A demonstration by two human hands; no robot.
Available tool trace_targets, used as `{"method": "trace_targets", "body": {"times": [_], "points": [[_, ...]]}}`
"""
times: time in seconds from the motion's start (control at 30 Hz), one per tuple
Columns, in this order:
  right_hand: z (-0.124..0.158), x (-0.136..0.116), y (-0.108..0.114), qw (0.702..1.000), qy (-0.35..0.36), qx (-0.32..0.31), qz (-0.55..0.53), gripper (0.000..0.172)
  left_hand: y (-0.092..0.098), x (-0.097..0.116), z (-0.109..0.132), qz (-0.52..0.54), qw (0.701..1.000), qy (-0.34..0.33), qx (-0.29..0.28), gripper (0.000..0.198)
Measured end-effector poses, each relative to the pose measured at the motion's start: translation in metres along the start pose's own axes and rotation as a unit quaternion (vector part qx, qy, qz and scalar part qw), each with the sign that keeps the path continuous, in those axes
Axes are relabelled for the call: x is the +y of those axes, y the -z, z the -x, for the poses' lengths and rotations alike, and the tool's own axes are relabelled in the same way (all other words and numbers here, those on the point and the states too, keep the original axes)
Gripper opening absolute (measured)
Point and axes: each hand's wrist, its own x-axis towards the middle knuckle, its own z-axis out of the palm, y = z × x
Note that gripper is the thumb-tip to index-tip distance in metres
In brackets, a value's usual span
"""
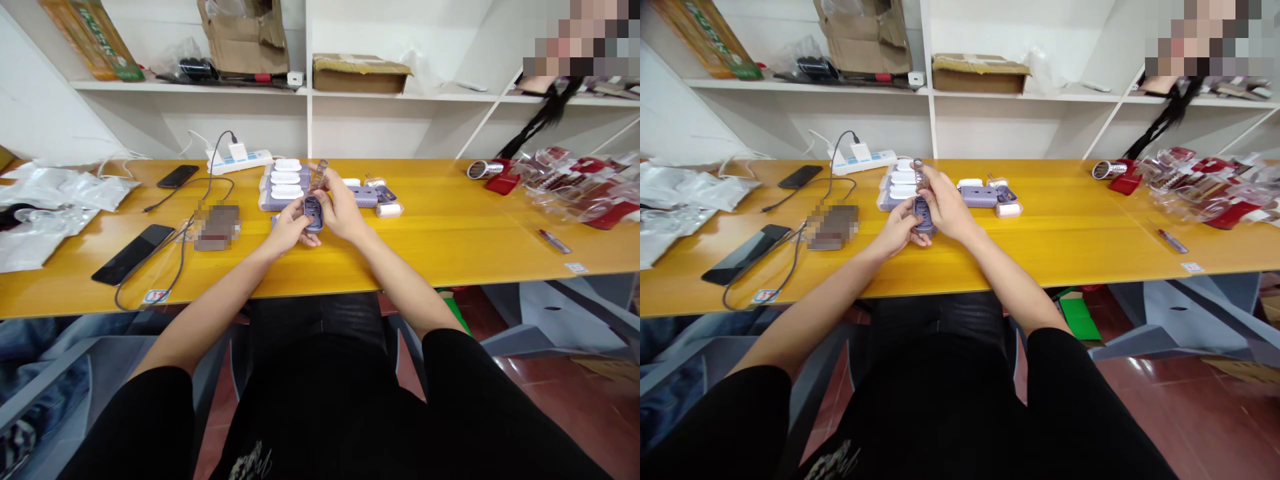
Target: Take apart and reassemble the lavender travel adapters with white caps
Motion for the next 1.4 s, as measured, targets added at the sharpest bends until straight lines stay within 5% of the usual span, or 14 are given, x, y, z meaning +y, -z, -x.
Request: {"method": "trace_targets", "body": {"times": [0.33, 1.4], "points": [[0.0051, -0.0003, 0.0015, 0.998, -0.044, -0.001, -0.044, 0.062, 0.0035, -0.0017, -0.0006, 0.009, 1.000, -0.007, -0.009, 0.079], [0.0017, -0.0013, 0.0023, 0.999, -0.024, -0.028, -0.010, 0.055, -0.0027, 0.0000, 0.0011, 0.004, 1.000, 0.009, 0.012, 0.082]]}}
